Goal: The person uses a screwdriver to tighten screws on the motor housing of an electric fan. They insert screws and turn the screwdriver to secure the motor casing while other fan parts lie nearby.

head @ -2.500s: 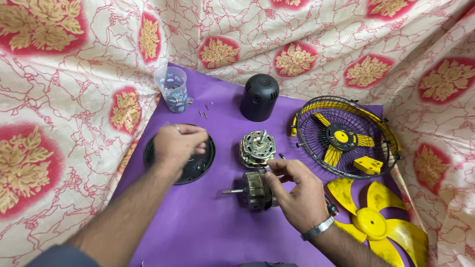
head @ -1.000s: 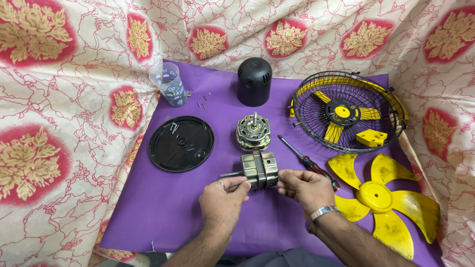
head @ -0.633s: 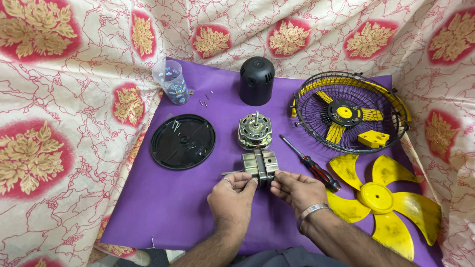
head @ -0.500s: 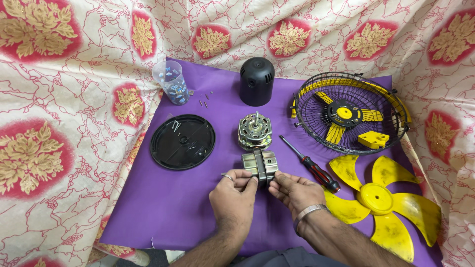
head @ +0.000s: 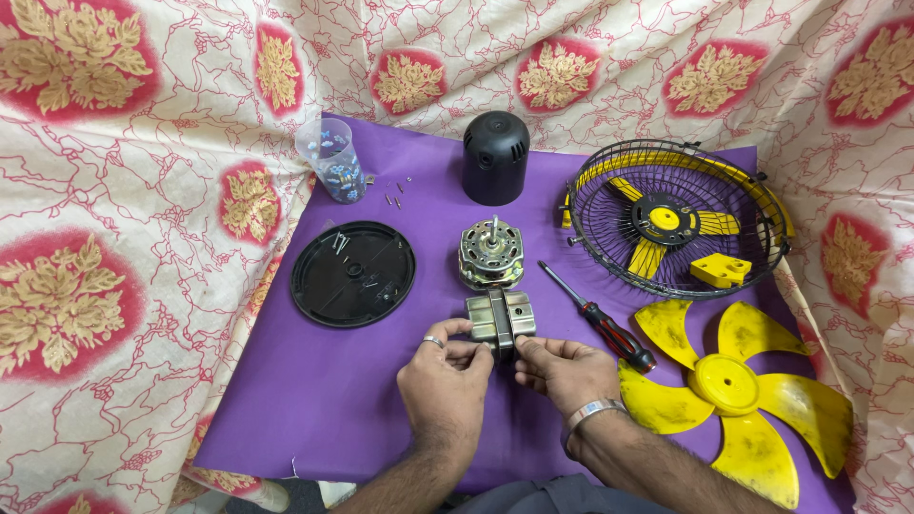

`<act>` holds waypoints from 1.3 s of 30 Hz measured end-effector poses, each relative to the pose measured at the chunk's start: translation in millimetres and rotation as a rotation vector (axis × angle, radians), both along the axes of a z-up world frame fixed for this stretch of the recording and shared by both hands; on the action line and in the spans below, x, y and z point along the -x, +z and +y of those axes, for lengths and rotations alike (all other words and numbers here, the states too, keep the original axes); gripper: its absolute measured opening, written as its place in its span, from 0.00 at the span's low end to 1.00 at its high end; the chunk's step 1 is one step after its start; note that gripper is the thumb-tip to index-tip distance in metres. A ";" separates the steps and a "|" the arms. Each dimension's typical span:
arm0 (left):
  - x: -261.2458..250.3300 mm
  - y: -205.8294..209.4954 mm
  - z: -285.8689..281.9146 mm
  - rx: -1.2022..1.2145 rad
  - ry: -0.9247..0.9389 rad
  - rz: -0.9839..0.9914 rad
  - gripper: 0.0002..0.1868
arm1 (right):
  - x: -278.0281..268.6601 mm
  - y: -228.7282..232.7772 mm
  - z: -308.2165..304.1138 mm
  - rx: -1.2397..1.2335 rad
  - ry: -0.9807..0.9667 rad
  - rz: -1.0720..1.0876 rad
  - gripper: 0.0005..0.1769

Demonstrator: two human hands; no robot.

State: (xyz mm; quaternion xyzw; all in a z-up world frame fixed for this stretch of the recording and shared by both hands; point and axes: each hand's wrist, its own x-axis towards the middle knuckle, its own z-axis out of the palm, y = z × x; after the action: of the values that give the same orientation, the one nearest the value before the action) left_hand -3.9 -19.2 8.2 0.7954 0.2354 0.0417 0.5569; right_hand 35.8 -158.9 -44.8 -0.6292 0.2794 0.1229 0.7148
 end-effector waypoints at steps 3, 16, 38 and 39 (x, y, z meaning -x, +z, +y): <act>0.2 0.1 -2.2 0.006 0.007 -0.012 0.17 | -2.3 -3.1 0.6 0.025 0.031 -0.060 0.12; 0.2 -9.3 -6.5 -0.059 -0.031 -0.103 0.20 | -3.6 -11.7 -2.1 0.336 0.209 -0.138 0.14; 3.1 -13.4 -4.6 -0.019 -0.047 -0.164 0.17 | 13.2 9.8 -9.7 1.074 0.270 -0.659 0.09; 1.2 -16.2 -2.2 -0.008 -0.024 -0.197 0.17 | 11.9 11.4 -13.5 1.089 0.256 -0.674 0.09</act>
State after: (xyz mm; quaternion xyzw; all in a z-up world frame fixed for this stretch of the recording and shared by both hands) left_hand -5.1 -21.4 -8.0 0.7923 0.1700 0.1140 0.5747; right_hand 23.9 -172.4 -33.4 -0.9336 -0.0148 -0.1562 0.3220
